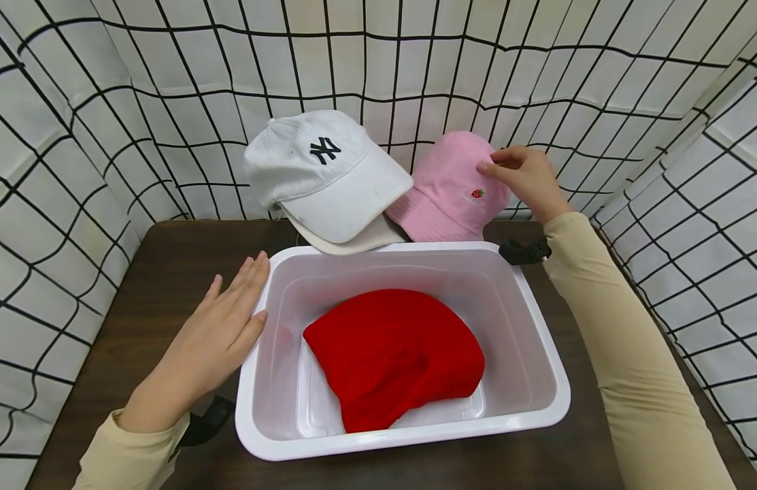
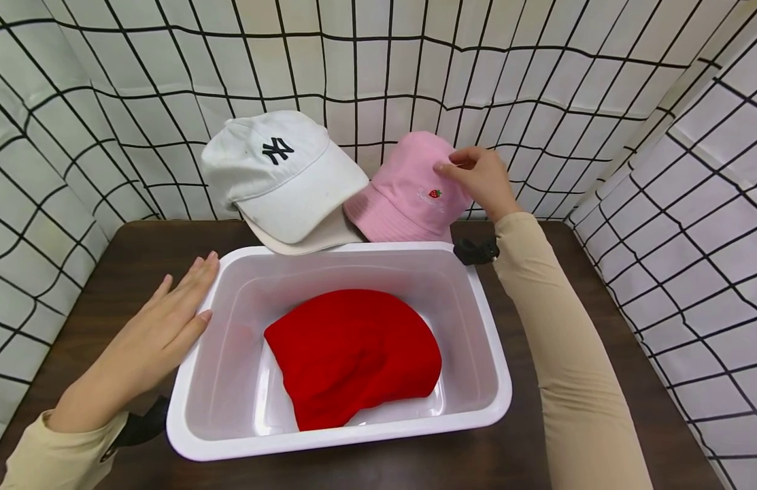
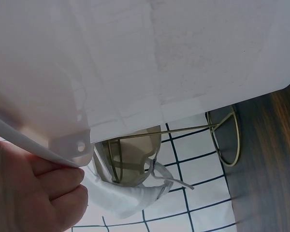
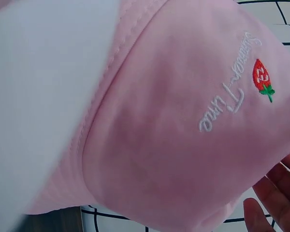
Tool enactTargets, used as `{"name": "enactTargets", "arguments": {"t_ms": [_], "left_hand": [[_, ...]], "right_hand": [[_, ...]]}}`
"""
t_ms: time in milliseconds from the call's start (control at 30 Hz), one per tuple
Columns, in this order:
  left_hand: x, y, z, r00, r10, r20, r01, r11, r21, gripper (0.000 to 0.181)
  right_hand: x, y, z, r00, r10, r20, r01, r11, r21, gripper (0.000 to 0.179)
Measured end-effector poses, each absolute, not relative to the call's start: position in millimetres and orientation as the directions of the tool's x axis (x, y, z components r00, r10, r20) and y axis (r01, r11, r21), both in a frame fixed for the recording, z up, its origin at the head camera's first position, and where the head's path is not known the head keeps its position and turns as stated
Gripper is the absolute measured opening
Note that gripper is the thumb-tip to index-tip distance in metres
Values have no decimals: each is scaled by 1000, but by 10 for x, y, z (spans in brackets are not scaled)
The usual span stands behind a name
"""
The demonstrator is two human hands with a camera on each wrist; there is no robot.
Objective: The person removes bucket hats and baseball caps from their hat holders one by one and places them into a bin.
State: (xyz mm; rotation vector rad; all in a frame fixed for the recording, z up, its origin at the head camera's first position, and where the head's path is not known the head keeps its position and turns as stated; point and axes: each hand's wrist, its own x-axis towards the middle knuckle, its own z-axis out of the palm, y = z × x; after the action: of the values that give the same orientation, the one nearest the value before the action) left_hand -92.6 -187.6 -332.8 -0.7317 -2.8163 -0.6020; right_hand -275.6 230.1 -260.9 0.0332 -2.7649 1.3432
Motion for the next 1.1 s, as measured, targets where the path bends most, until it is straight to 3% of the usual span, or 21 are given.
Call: {"name": "enactTargets", "arguments": {"t_ms": [1100], "left_hand": [[-927,-1883,-3311,-869,431,241,492,801,340,64]], "right_hand": [[-2765,2190,-2633,-979,117,166,-71,568,-820,41]]}}
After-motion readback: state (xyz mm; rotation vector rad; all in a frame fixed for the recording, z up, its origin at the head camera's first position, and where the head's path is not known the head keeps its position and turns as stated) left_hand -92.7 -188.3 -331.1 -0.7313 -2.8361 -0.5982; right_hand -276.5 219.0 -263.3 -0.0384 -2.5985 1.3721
